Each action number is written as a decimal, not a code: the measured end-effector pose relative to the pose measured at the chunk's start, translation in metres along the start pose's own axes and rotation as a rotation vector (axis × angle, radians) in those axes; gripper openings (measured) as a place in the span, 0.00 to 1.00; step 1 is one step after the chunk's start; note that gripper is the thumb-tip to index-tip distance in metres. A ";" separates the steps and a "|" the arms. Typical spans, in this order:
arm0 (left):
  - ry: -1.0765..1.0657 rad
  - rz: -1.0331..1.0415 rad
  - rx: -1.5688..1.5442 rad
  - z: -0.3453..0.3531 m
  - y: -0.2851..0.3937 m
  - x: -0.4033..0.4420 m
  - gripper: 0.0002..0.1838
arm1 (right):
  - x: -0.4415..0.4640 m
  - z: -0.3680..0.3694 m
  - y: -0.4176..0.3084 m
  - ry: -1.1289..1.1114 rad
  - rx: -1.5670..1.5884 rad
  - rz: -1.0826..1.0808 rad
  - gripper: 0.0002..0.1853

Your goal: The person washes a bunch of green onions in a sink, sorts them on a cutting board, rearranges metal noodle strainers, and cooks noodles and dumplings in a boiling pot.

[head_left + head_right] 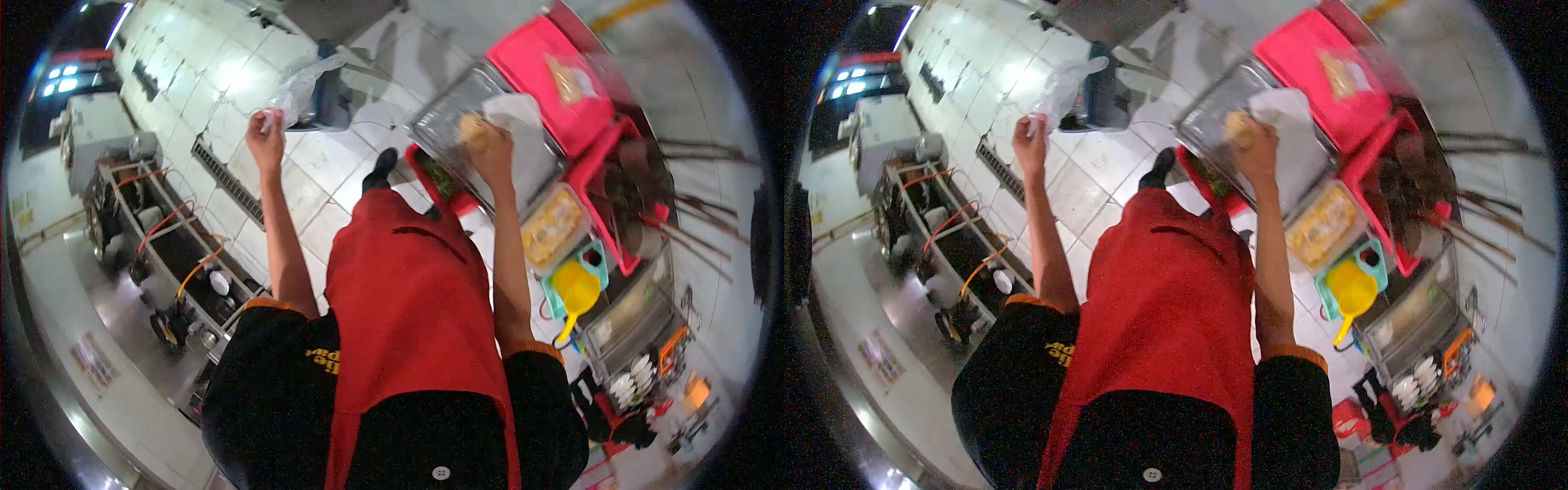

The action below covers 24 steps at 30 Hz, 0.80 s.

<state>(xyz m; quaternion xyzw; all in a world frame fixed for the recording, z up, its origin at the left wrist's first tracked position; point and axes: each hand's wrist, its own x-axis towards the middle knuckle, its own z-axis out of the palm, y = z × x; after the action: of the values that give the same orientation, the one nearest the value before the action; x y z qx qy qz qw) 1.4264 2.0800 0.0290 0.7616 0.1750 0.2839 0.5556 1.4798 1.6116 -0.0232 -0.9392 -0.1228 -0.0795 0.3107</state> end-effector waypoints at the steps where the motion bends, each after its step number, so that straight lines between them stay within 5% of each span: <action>1: 0.064 -0.033 0.025 -0.017 -0.043 0.012 0.09 | -0.002 0.008 -0.004 -0.018 0.011 0.015 0.30; 5: 0.156 -0.286 0.181 -0.046 -0.179 0.059 0.15 | -0.004 0.023 -0.019 0.002 -0.080 0.100 0.32; 10: 0.056 -0.285 0.150 -0.026 -0.349 0.112 0.20 | 0.004 0.037 -0.024 -0.050 -0.167 0.281 0.31; 11: 0.023 -0.180 0.471 -0.022 -0.364 0.116 0.23 | 0.008 0.038 -0.028 -0.050 -0.181 0.329 0.29; 12: -0.026 -0.068 0.793 -0.023 -0.370 0.112 0.27 | 0.006 0.038 -0.032 -0.054 -0.195 0.383 0.28; 14: -0.415 -0.437 0.657 -0.024 -0.326 0.138 0.31 | 0.001 0.045 -0.026 -0.066 -0.192 0.436 0.28; 17: -0.462 -0.401 0.690 -0.030 -0.371 0.138 0.24 | 0.001 0.040 -0.019 -0.011 -0.021 0.524 0.27; 18: -0.421 -0.405 0.475 -0.042 -0.405 0.133 0.21 | 0.002 0.031 -0.010 -0.036 -0.063 0.564 0.26; 19: -0.412 -0.195 0.535 -0.036 -0.367 0.133 0.18 | -0.003 0.022 -0.004 -0.062 -0.094 0.598 0.25; 20: -0.291 -0.411 0.288 -0.026 -0.317 0.125 0.14 | 0.002 0.010 -0.023 0.070 0.240 0.788 0.23; 21: -0.274 -0.273 0.321 -0.017 -0.266 0.123 0.10 | 0.017 0.003 -0.041 0.214 0.597 0.938 0.20; 24: -0.286 -0.175 0.154 0.012 -0.184 0.107 0.08 | 0.004 0.011 -0.028 0.150 0.606 0.979 0.17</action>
<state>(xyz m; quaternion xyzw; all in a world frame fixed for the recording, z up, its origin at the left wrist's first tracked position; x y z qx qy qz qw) 1.5263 2.1923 -0.1223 0.8164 0.1808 0.1091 0.5375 1.4767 1.6407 -0.0152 -0.7476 0.3309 0.0459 0.5740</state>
